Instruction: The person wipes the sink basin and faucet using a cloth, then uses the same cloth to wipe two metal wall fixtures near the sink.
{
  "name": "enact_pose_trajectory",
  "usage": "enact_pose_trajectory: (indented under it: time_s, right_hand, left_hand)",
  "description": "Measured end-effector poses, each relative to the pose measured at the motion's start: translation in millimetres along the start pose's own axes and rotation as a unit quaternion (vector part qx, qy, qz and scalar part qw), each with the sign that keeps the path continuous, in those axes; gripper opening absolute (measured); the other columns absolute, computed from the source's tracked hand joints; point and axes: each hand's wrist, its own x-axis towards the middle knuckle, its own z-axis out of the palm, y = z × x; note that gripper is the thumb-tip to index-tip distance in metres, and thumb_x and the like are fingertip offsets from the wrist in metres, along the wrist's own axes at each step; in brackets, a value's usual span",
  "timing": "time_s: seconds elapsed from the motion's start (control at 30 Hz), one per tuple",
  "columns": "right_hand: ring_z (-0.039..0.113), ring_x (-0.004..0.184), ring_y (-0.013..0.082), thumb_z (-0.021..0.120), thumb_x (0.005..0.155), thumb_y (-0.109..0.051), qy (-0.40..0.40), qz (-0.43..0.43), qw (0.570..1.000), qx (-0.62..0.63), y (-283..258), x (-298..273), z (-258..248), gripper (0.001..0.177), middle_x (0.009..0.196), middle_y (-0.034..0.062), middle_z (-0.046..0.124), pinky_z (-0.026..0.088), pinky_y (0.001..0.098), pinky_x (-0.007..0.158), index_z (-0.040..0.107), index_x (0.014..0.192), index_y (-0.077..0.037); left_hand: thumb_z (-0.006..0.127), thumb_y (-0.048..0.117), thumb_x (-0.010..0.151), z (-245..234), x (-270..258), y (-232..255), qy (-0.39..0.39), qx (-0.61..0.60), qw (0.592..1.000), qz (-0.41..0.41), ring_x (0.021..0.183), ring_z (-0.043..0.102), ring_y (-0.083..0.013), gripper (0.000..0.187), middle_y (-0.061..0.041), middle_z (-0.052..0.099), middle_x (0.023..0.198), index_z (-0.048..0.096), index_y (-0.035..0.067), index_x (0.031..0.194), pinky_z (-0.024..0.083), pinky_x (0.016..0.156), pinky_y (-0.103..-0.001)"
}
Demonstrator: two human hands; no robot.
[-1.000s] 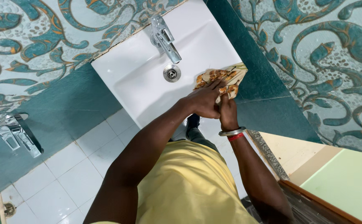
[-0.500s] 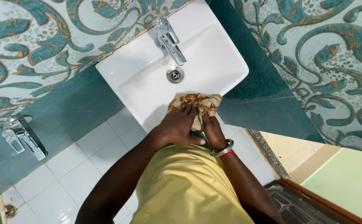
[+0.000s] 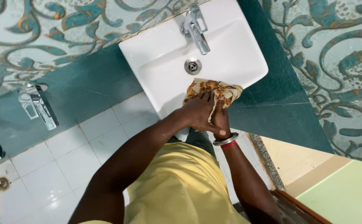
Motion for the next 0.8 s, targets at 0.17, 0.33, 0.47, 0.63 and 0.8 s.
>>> enact_pose_trajectory:
  time_s: [0.17, 0.33, 0.47, 0.63, 0.8]
  right_hand:
    - [0.052, 0.069, 0.0185, 0.022, 0.112, -0.053, -0.099, 0.173, 0.969, -0.148, 13.3, -33.3, 47.2, 0.079, 0.075, 0.0087, 0.057, 0.045, 0.0406, 0.068, 0.070, 0.106, 0.009]
    - [0.061, 0.094, 0.0139, 0.037, 0.106, -0.039, -0.157, 0.186, 0.968, -0.055, -20.1, -60.1, 73.2, 0.052, 0.106, 0.0046, 0.069, 0.049, 0.0347, 0.087, 0.063, 0.128, 0.000]
    - [0.067, 0.095, 0.0181, 0.048, 0.102, -0.031, -0.236, 0.132, 0.933, -0.236, -81.9, -78.7, 80.8, 0.043, 0.106, 0.0162, 0.075, 0.052, 0.0375, 0.085, 0.066, 0.124, 0.002]
    - [0.073, 0.087, 0.0320, 0.057, 0.101, -0.036, -0.226, 0.105, 0.860, -0.445, -148.8, -95.8, 102.0, 0.043, 0.099, 0.0243, 0.077, 0.054, 0.0411, 0.080, 0.065, 0.125, -0.001]
    - [0.063, 0.112, 0.0417, 0.070, 0.090, -0.039, -0.171, -0.287, 0.820, -0.465, -135.1, -92.0, 112.2, 0.054, 0.116, 0.0261, 0.070, 0.051, 0.0478, 0.091, 0.066, 0.120, 0.006]
  left_hand:
    - [0.071, 0.090, 0.058, -9.8, -97.1, -9.3, 0.054, -0.044, 0.997, -0.013, 0.138, 0.041, -0.0559, 0.147, -0.048, 0.036, 0.148, 0.034, -0.027, 0.140, 0.036, 0.113, -0.055]
    - [0.069, 0.092, 0.062, -2.9, -144.1, 0.3, 0.101, 0.101, 0.989, -0.019, 0.131, 0.045, -0.0568, 0.134, -0.047, 0.052, 0.125, 0.052, -0.027, 0.122, 0.020, 0.121, -0.060]
    - [0.064, 0.090, 0.064, 2.4, -162.7, -0.2, 0.082, 0.098, 0.990, -0.050, 0.142, 0.045, -0.0522, 0.123, -0.040, 0.060, 0.122, 0.060, -0.021, 0.118, 0.022, 0.128, -0.058]
    - [0.075, 0.077, 0.064, 7.2, -190.6, -1.8, 0.272, -0.075, 0.953, -0.111, 0.136, 0.045, -0.0459, 0.120, -0.037, 0.055, 0.140, 0.054, -0.017, 0.135, 0.038, 0.108, -0.051]
    - [0.085, 0.064, 0.070, 17.3, -212.6, -2.7, 0.361, -0.160, 0.902, -0.175, 0.140, 0.054, -0.0382, 0.114, -0.028, 0.051, 0.151, 0.044, -0.007, 0.148, 0.049, 0.111, -0.043]
